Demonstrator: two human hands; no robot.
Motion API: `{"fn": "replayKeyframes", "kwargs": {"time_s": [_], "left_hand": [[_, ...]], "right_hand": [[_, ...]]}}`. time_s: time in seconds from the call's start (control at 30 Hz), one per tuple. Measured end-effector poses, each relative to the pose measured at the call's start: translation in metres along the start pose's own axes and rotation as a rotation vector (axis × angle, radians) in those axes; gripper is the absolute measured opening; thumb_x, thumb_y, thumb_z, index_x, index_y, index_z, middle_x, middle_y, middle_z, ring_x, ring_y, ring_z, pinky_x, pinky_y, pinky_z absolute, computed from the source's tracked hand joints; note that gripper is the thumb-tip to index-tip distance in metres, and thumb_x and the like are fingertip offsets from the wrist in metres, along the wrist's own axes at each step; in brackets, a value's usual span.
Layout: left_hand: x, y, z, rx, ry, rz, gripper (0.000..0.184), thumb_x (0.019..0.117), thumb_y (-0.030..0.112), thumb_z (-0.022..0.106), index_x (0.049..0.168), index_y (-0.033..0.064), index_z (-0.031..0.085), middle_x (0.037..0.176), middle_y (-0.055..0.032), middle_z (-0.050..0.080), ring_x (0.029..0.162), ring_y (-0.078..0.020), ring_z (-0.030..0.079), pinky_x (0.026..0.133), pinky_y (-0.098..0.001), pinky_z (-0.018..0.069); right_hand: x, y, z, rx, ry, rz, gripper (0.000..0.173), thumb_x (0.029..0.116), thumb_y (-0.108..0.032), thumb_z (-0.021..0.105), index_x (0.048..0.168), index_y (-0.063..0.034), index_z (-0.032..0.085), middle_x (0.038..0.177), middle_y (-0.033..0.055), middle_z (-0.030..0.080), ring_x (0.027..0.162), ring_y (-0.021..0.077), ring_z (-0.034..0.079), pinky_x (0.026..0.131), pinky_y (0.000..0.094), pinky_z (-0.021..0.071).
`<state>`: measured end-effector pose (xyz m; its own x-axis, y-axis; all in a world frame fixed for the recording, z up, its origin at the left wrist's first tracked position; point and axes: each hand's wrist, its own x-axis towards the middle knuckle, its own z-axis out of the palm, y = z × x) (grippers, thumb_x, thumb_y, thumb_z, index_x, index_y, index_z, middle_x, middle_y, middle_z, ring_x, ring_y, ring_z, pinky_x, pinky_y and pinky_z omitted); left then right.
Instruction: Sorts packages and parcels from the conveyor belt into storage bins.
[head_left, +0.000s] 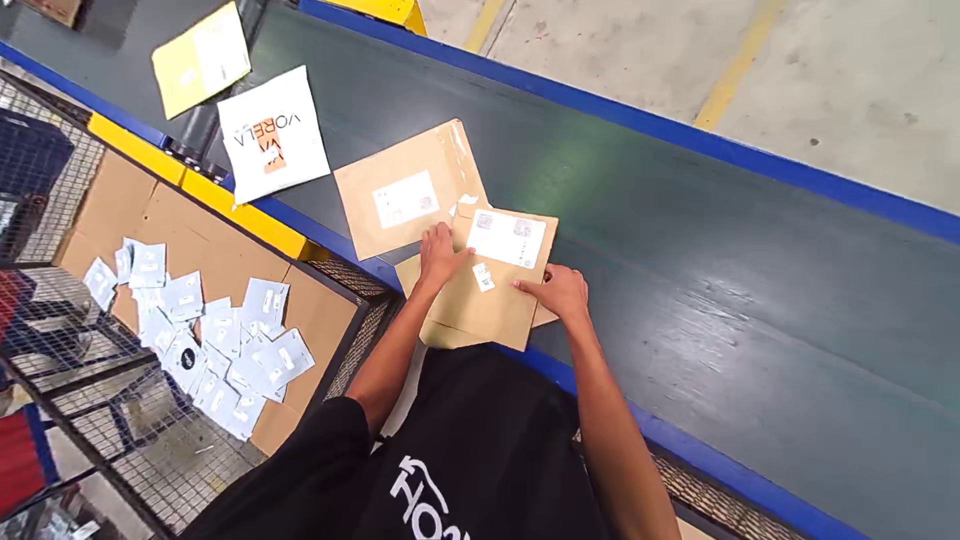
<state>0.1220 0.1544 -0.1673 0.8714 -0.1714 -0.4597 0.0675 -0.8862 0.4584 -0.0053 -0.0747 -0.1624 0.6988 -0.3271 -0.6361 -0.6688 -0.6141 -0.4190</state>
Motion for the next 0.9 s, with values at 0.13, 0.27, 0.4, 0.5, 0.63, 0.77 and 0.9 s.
{"fn": "replayKeyframes", "kwargs": {"time_s": [0.13, 0.27, 0.4, 0.5, 0.63, 0.77, 0.9], "left_hand": [[0.003, 0.009, 0.0, -0.221, -0.262, 0.027, 0.089, 0.0795, 0.041, 0.086, 0.146, -0.0007, 0.044, 0.126, -0.0236, 0.066, 0.118, -0.0362, 0.065, 0.103, -0.0562, 0.051], [-0.008, 0.033, -0.002, -0.516, -0.633, 0.352, 0.05, 0.0851, 0.025, 0.083, 0.121, -0.005, 0.065, 0.108, -0.0159, 0.074, 0.099, -0.0201, 0.073, 0.095, -0.042, 0.0593], [-0.011, 0.087, -0.023, -0.258, -0.547, 0.592, 0.056, 0.081, 0.037, 0.085, 0.116, -0.0042, 0.068, 0.113, -0.0171, 0.071, 0.107, -0.0251, 0.068, 0.099, -0.0463, 0.0539], [0.034, 0.102, -0.016, -0.022, -0.275, 0.525, 0.07, 0.0747, 0.053, 0.087, 0.119, 0.0007, 0.071, 0.142, -0.018, 0.056, 0.131, -0.0388, 0.05, 0.105, -0.0609, 0.0452], [0.067, 0.096, 0.02, 0.153, -0.161, 0.409, 0.078, 0.0754, 0.059, 0.084, 0.127, 0.0023, 0.067, 0.158, -0.0198, 0.039, 0.145, -0.0438, 0.034, 0.111, -0.0665, 0.0362], [0.034, 0.108, 0.033, 0.09, -0.279, 0.311, 0.092, 0.0733, 0.052, 0.089, 0.137, -0.0046, 0.054, 0.141, -0.0285, 0.05, 0.128, -0.0455, 0.052, 0.102, -0.0615, 0.0479], [0.029, 0.122, 0.045, -0.019, -0.476, 0.302, 0.085, 0.0756, 0.042, 0.089, 0.137, -0.0029, 0.05, 0.114, -0.0272, 0.067, 0.108, -0.0414, 0.066, 0.095, -0.0619, 0.0524]], "right_hand": [[-0.033, 0.015, 0.024, 0.219, 0.179, 0.011, 0.063, 0.0743, -0.046, 0.089, 0.112, 0.0023, 0.072, 0.129, 0.0243, 0.061, 0.123, 0.0411, 0.056, 0.101, 0.0617, 0.0445], [-0.08, 0.045, 0.057, 0.931, 0.21, 0.052, 0.086, 0.0725, -0.019, 0.092, 0.143, -0.0001, 0.047, 0.127, 0.0122, 0.067, 0.116, 0.0177, 0.066, 0.102, 0.0392, 0.0564], [-0.111, 0.045, 0.04, 1.153, 0.292, 0.068, 0.074, 0.0732, -0.003, 0.087, 0.136, 0.0016, 0.049, 0.115, 0.0096, 0.071, 0.103, 0.0155, 0.071, 0.091, 0.0358, 0.0622], [-0.068, 0.03, 0.014, 0.97, 0.253, 0.108, 0.053, 0.0834, -0.022, 0.085, 0.124, 0.0008, 0.061, 0.106, 0.0091, 0.073, 0.096, 0.0161, 0.073, 0.087, 0.0379, 0.0625], [-0.021, 0.026, 0.011, 0.525, 0.391, 0.095, 0.057, 0.0852, -0.04, 0.081, 0.121, 0.0023, 0.068, 0.129, 0.0264, 0.061, 0.124, 0.0376, 0.057, 0.106, 0.0575, 0.0437], [-0.049, 0.058, 0.022, 0.624, 0.56, 0.227, 0.074, 0.0788, -0.037, 0.087, 0.133, 0.0042, 0.059, 0.141, 0.0298, 0.05, 0.133, 0.0403, 0.048, 0.11, 0.0542, 0.0416], [-0.091, 0.088, 0.046, 0.994, 0.692, 0.4, 0.097, 0.0734, -0.03, 0.092, 0.146, 0.0032, 0.036, 0.141, 0.0246, 0.05, 0.128, 0.0276, 0.052, 0.105, 0.0413, 0.0475]]}}
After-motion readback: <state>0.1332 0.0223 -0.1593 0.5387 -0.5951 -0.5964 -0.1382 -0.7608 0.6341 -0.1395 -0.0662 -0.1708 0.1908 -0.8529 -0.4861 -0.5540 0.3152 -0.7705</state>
